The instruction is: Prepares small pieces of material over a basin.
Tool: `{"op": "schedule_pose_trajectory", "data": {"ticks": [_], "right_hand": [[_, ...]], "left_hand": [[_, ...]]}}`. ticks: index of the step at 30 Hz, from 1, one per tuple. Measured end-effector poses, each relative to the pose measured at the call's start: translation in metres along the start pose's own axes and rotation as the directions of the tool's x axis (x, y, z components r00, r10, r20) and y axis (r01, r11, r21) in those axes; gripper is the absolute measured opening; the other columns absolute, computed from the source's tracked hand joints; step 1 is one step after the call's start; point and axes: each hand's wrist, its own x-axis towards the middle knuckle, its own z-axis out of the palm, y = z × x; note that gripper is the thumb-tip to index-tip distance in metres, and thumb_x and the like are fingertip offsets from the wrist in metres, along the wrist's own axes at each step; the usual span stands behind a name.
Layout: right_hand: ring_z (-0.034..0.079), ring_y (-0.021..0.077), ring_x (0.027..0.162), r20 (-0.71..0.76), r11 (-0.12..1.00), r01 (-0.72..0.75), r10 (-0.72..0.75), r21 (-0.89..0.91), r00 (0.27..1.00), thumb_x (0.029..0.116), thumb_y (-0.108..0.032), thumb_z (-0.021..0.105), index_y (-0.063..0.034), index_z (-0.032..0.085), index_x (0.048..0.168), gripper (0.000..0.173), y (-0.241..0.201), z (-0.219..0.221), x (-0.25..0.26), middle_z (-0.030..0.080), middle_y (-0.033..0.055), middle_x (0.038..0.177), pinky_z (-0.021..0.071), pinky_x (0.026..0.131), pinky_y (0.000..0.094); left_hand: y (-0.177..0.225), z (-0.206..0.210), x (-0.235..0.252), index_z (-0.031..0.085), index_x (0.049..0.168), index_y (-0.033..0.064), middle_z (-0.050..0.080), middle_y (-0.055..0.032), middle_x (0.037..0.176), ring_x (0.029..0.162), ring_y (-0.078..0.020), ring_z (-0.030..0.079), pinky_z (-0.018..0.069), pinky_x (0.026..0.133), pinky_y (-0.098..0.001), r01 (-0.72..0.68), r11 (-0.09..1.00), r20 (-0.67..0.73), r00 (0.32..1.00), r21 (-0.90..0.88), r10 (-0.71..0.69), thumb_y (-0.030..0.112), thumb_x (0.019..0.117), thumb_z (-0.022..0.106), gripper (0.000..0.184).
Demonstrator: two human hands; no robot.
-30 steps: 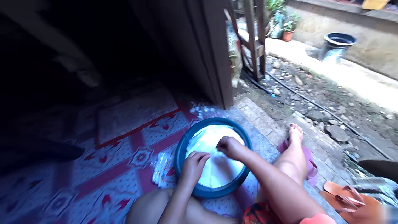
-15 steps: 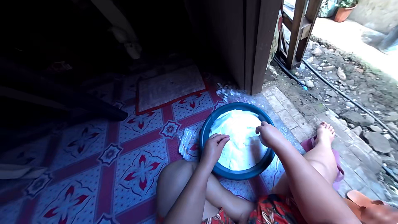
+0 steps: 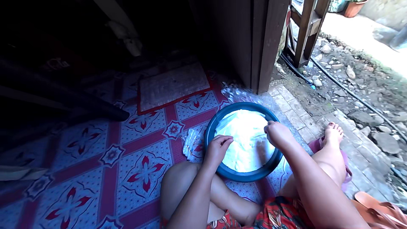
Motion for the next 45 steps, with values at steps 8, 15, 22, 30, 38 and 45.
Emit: {"op": "schedule_pose_trajectory", "data": {"ticks": [8, 15, 22, 30, 38, 45], "right_hand": [[0.067, 0.0422, 0.111, 0.088, 1.000, 0.000, -0.001, 0.007, 0.996, 0.0926, 0.002, 0.054, 0.0013, 0.073, 0.102, 0.021, -0.017, 0.002, 0.003, 0.067, 0.0211, 0.120, 0.0551, 0.088, 0.0621], [0.068, 0.0428, 0.108, 0.139, 0.998, -0.062, 0.063, -0.009, 0.988, 0.0958, 0.002, 0.048, -0.0043, 0.072, 0.113, 0.030, -0.018, 0.004, 0.007, 0.063, 0.0214, 0.131, 0.0554, 0.086, 0.0625], [0.065, 0.0402, 0.116, 0.128, 0.999, -0.042, 0.041, 0.007, 0.991, 0.0952, 0.003, 0.050, 0.0010, 0.073, 0.105, 0.025, -0.019, 0.008, 0.011, 0.066, 0.0191, 0.126, 0.0546, 0.092, 0.0597], [0.069, 0.0396, 0.108, 0.114, 0.997, -0.070, 0.072, -0.025, 0.991, 0.0947, 0.000, 0.051, -0.0035, 0.074, 0.105, 0.026, -0.020, 0.001, 0.008, 0.069, 0.0160, 0.121, 0.0556, 0.085, 0.0619], [0.069, 0.0389, 0.107, 0.096, 0.998, -0.028, 0.022, 0.059, 0.995, 0.0950, 0.003, 0.049, 0.0005, 0.072, 0.109, 0.027, -0.025, 0.015, 0.010, 0.065, 0.0199, 0.127, 0.0566, 0.089, 0.0580], [0.069, 0.0377, 0.104, 0.039, 0.994, 0.028, -0.032, 0.106, 0.999, 0.0955, 0.004, 0.050, 0.0011, 0.072, 0.108, 0.026, -0.026, 0.021, 0.014, 0.064, 0.0217, 0.123, 0.0570, 0.090, 0.0544]], "left_hand": [[0.003, 0.003, 0.001, 0.076, 0.109, 0.0044, 0.071, -0.0097, 0.108, 0.095, -0.0129, 0.067, 0.0538, 0.088, -0.0266, 0.014, 0.999, 0.043, 0.999, 0.033, -0.016, 0.016, 0.1003, 0.066, 0.018], [0.001, 0.003, 0.001, 0.076, 0.110, 0.0048, 0.071, -0.0088, 0.108, 0.095, -0.0124, 0.067, 0.0533, 0.088, -0.0268, 0.033, 0.998, 0.078, 0.996, 0.057, -0.037, 0.018, 0.1008, 0.066, 0.019], [0.001, 0.003, 0.003, 0.076, 0.110, 0.0056, 0.071, -0.0086, 0.109, 0.094, -0.0124, 0.066, 0.0526, 0.088, -0.0268, 0.045, 0.997, 0.097, 0.994, 0.070, -0.052, 0.019, 0.1013, 0.065, 0.019], [-0.001, 0.002, 0.003, 0.076, 0.111, 0.0051, 0.071, -0.0094, 0.109, 0.094, -0.0126, 0.066, 0.0528, 0.088, -0.0267, 0.074, 0.995, 0.099, 0.992, 0.061, -0.080, 0.018, 0.1009, 0.065, 0.019], [0.003, 0.004, 0.003, 0.076, 0.111, 0.0048, 0.071, -0.0092, 0.111, 0.096, -0.0132, 0.066, 0.0527, 0.090, -0.0280, 0.076, 0.994, 0.131, 0.988, 0.078, -0.085, 0.018, 0.1015, 0.065, 0.020], [0.001, 0.003, 0.003, 0.075, 0.112, 0.0050, 0.070, -0.0096, 0.112, 0.096, -0.0132, 0.066, 0.0526, 0.089, -0.0274, 0.097, 0.992, 0.122, 0.987, 0.081, -0.106, 0.018, 0.1014, 0.065, 0.020]]}}
